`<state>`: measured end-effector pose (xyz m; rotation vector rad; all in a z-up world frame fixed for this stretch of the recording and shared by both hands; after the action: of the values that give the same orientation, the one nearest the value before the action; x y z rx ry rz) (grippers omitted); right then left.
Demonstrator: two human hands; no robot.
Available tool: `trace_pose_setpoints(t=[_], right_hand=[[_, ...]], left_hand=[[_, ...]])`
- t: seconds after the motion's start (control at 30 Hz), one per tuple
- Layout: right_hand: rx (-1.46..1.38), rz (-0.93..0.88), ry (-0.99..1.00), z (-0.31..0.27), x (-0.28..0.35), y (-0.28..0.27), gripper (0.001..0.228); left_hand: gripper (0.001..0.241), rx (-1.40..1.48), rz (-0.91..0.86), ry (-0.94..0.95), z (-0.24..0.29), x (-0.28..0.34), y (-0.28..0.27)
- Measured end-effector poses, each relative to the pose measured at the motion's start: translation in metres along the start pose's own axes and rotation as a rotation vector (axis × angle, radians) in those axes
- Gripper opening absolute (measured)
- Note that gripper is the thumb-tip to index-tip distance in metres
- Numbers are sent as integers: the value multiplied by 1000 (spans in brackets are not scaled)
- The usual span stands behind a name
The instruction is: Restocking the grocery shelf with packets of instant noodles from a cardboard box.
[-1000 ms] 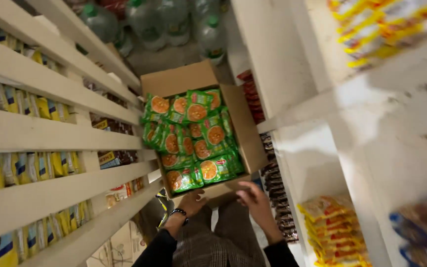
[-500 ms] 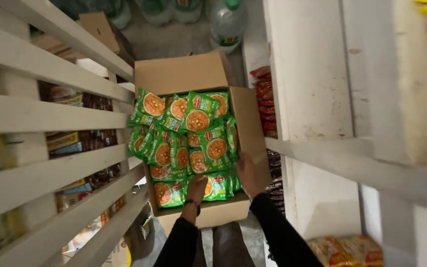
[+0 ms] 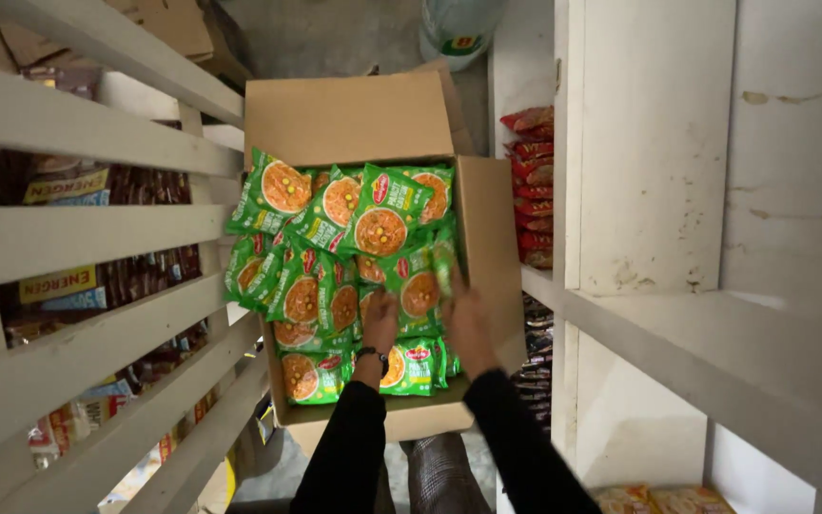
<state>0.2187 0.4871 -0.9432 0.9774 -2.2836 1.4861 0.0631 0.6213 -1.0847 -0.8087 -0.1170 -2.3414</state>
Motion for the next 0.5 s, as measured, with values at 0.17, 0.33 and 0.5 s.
trace_pose_setpoints(t=[0.17, 0.33, 0.5], right_hand=[[220, 25, -216, -47, 43, 42, 51], [-21, 4, -435, -43, 44, 51, 38], [-527, 36, -142, 20, 26, 26, 27]], left_hand=[[79, 3, -73, -264, 53, 22, 11], [100, -75, -24, -229, 26, -6, 2], [95, -57, -113, -305, 59, 12, 3]])
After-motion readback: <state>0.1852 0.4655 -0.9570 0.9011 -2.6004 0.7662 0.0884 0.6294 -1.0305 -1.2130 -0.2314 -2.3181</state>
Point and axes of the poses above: each hand's wrist, its own x-axis away from the middle knuckle, its own y-axis out of the palm, z = x × y, the point moved 8 cm from there along -x, towards the middle knuckle, and after that the axes turned 5 degrees about -z, right-handed, at the moved point
